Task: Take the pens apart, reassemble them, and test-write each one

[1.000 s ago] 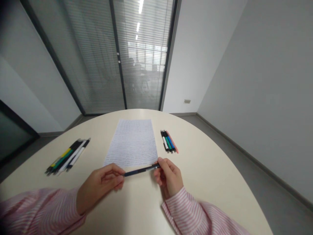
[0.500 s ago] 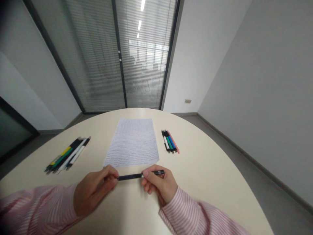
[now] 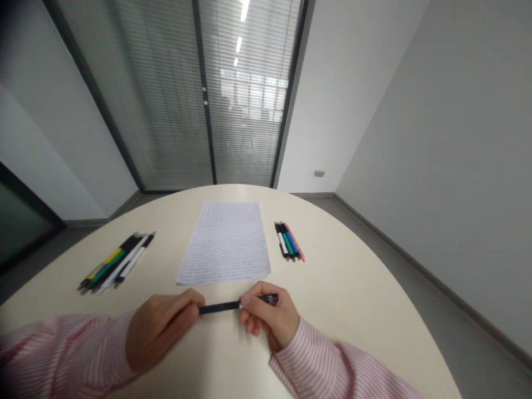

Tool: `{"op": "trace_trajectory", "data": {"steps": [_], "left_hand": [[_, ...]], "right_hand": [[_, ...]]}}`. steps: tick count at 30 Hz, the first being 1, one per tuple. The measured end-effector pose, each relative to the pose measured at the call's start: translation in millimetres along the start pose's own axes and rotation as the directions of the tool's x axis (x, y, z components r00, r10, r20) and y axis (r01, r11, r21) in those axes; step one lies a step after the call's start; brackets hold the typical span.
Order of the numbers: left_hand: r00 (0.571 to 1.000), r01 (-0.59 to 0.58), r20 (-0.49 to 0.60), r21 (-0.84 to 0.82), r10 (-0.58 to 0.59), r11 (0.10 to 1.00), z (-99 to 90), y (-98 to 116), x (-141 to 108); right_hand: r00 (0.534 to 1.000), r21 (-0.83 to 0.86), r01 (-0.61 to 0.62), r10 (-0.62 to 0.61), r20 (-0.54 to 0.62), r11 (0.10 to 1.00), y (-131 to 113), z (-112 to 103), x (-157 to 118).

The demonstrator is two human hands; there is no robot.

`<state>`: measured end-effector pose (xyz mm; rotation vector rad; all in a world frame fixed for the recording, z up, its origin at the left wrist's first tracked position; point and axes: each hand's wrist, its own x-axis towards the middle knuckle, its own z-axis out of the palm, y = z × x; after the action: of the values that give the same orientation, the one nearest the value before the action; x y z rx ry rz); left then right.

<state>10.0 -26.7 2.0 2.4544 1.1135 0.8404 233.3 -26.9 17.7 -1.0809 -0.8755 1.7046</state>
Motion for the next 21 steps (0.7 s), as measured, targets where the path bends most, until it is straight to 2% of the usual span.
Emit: {"op": "trace_trajectory", "data": {"steps": [5, 11, 16, 21], "left_hand": [[0.994, -0.016, -0.107, -0.054, 0.01, 0.998, -2.5, 4.1, 1.6], [0.998, -0.043, -0.051, -0.075, 0.04, 0.996, -4.0, -0.5, 3.1], [0.994, -0.014, -0.111, -0.099, 0.003, 0.995, -1.2, -2.3, 1.3], [0.995, 0.007, -0.103, -0.091, -0.016, 0.996, -1.3, -3.0, 2.6]], "right_hand": [[1.0, 0.001, 0.01, -0.01, -0.003, 1.0, -1.1, -0.5, 1.0], [1.0, 0.015, 0.012, -0.012, -0.012, 1.0, -0.7, -0.2, 1.1], [1.0, 0.015, 0.015, -0.015, -0.016, 1.0, -0.6, -1.1, 1.8], [1.0, 0.007, 0.0, 0.0, -0.027, 1.0, -0.3, -1.1, 1.5]]}}
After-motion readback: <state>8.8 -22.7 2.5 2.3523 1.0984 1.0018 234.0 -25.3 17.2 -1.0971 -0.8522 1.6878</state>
